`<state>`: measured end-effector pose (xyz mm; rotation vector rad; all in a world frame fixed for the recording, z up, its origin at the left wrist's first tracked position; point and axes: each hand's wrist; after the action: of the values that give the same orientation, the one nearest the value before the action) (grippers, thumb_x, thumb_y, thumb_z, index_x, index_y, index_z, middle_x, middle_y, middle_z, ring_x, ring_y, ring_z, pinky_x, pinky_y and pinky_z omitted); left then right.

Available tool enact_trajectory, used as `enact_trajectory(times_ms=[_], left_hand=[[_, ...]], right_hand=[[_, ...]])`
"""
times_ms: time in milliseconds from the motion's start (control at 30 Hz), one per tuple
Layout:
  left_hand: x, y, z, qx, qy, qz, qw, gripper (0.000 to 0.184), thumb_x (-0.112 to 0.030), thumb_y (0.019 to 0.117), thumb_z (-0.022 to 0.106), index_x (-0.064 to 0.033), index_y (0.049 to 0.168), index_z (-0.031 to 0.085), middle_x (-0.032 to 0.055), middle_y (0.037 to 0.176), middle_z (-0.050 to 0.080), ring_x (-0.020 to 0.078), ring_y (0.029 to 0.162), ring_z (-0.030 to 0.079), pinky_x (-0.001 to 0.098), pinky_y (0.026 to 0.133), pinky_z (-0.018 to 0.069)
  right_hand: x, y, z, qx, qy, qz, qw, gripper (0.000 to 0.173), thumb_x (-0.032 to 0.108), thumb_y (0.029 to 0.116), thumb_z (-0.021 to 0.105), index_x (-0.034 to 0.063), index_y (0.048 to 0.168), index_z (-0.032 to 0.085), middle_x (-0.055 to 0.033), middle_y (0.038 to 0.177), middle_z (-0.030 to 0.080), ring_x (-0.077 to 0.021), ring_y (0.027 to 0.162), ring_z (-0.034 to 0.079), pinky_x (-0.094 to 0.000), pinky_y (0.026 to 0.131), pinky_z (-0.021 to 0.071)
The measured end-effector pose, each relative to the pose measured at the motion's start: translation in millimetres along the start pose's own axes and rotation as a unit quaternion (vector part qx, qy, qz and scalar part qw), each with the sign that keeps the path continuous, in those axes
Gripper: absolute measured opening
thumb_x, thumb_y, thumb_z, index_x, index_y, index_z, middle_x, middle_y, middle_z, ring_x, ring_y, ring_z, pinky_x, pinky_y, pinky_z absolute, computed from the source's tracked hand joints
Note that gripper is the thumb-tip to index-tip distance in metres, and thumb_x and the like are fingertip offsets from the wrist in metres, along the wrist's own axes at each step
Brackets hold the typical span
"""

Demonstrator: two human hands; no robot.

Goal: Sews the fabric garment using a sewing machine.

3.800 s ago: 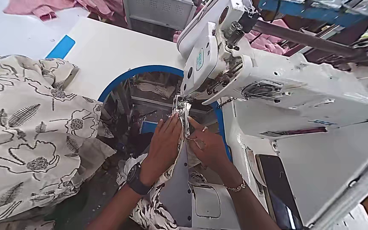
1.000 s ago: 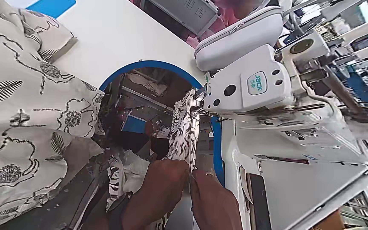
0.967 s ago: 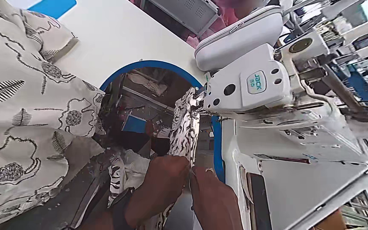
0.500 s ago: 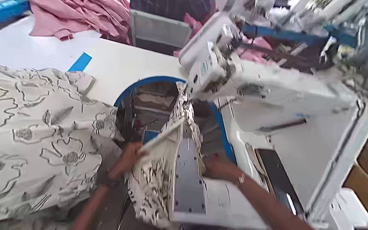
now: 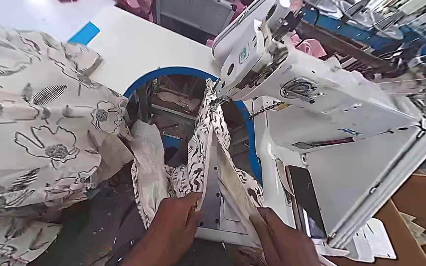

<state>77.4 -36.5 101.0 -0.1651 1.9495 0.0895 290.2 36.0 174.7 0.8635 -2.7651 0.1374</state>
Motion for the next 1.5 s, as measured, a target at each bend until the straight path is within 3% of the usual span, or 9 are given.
enact_trajectory(times_ms=[133, 233, 333, 533, 700, 867, 1067, 1267, 1500], left_hand=[[14, 17, 1, -0.023, -0.082, 0.095, 0.992, 0.021, -0.017, 0.0984, 0.058, -0.0051, 0.1, 0.075, -0.0009, 0.067, 0.064, 0.0004, 0.054, 0.054, 0.016, 0.052, 0.0448], [18, 36, 0, -0.082, -0.097, 0.103, 0.987, 0.021, -0.018, 0.0997, 0.057, -0.0063, 0.095, 0.074, -0.0019, 0.069, 0.064, -0.0011, 0.058, 0.055, 0.0139, 0.055, 0.0454], [25, 54, 10, -0.157, 0.0, 0.146, 0.977, 0.023, -0.018, 0.1001, 0.053, -0.0071, 0.093, 0.071, 0.0029, 0.078, 0.067, 0.0107, 0.07, 0.063, 0.0236, 0.065, 0.052], [26, 89, 16, -0.201, 0.049, 0.137, 0.969, 0.02, -0.013, 0.0973, 0.051, -0.0065, 0.092, 0.069, 0.004, 0.067, 0.065, 0.0156, 0.054, 0.062, 0.0303, 0.047, 0.0494], [-3, 79, -9, -0.07, -0.003, 0.026, 0.997, 0.02, -0.017, 0.0962, 0.061, 0.0001, 0.105, 0.068, 0.0061, 0.058, 0.059, 0.0214, 0.045, 0.058, 0.0389, 0.043, 0.0487], [14, 92, 6, -0.117, 0.02, 0.098, 0.988, 0.016, -0.013, 0.0918, 0.054, -0.0063, 0.083, 0.066, 0.0048, 0.062, 0.059, 0.0177, 0.05, 0.059, 0.0337, 0.043, 0.0464], [34, 112, -8, -0.18, 0.011, 0.108, 0.978, 0.026, -0.022, 0.1021, 0.05, -0.0088, 0.097, 0.071, 0.0078, 0.09, 0.067, 0.0217, 0.086, 0.064, 0.0353, 0.076, 0.0518], [9, 103, -6, -0.133, -0.015, 0.071, 0.988, 0.023, -0.019, 0.0995, 0.055, -0.0028, 0.104, 0.071, 0.0043, 0.064, 0.064, 0.0138, 0.049, 0.058, 0.0284, 0.045, 0.0479], [13, 117, 11, -0.179, -0.02, 0.074, 0.981, 0.023, -0.013, 0.0936, 0.056, -0.0027, 0.102, 0.075, 0.0053, 0.077, 0.073, 0.0132, 0.063, 0.068, 0.0277, 0.056, 0.0545]], right_hand=[[38, 25, 19, -0.024, -0.08, -0.175, 0.981, 0.017, 0.013, 0.0902, 0.062, 0.0052, 0.077, 0.069, -0.0085, 0.059, 0.061, -0.0251, 0.053, 0.065, -0.0375, 0.047, 0.0501], [43, 46, 16, 0.02, -0.071, -0.144, 0.987, 0.02, 0.015, 0.0938, 0.062, 0.0046, 0.079, 0.07, -0.0088, 0.061, 0.063, -0.025, 0.056, 0.066, -0.0365, 0.047, 0.0501], [43, 59, 14, 0.039, -0.055, -0.115, 0.991, 0.02, 0.013, 0.0941, 0.06, 0.0016, 0.081, 0.069, -0.0101, 0.059, 0.06, -0.0261, 0.052, 0.064, -0.0381, 0.044, 0.049], [48, 82, 18, 0.032, -0.092, -0.129, 0.987, 0.014, 0.008, 0.0905, 0.062, -0.0004, 0.087, 0.073, -0.0111, 0.063, 0.065, -0.0256, 0.054, 0.066, -0.0366, 0.046, 0.0514], [37, 89, 1, -0.103, -0.087, -0.082, 0.987, 0.021, 0.009, 0.0927, 0.059, -0.003, 0.083, 0.073, -0.0131, 0.065, 0.069, -0.0215, 0.056, 0.066, -0.0323, 0.052, 0.0515], [47, 104, 31, -0.117, -0.139, -0.139, 0.973, 0.018, 0.009, 0.0897, 0.061, 0.0024, 0.082, 0.076, -0.0064, 0.058, 0.063, -0.0171, 0.05, 0.06, -0.026, 0.048, 0.0461], [21, 113, 12, -0.128, -0.029, -0.035, 0.991, 0.022, 0.01, 0.0939, 0.059, -0.0049, 0.094, 0.075, -0.0128, 0.071, 0.071, -0.0134, 0.06, 0.065, -0.0233, 0.059, 0.0524], [27, 106, 24, -0.126, 0.025, -0.038, 0.991, 0.021, 0.008, 0.091, 0.06, -0.0057, 0.097, 0.076, -0.0118, 0.069, 0.069, -0.0092, 0.059, 0.061, -0.0171, 0.06, 0.0494], [42, 135, 41, -0.17, -0.123, -0.106, 0.972, 0.024, 0.006, 0.0907, 0.058, -0.0032, 0.099, 0.079, -0.0086, 0.062, 0.064, -0.0169, 0.049, 0.058, -0.0252, 0.047, 0.045]])
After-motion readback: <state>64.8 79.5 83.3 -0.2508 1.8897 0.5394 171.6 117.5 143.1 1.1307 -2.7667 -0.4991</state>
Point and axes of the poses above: each hand's wrist, its own y-axis towards the middle knuckle, its own z-axis out of the palm, x = y × z
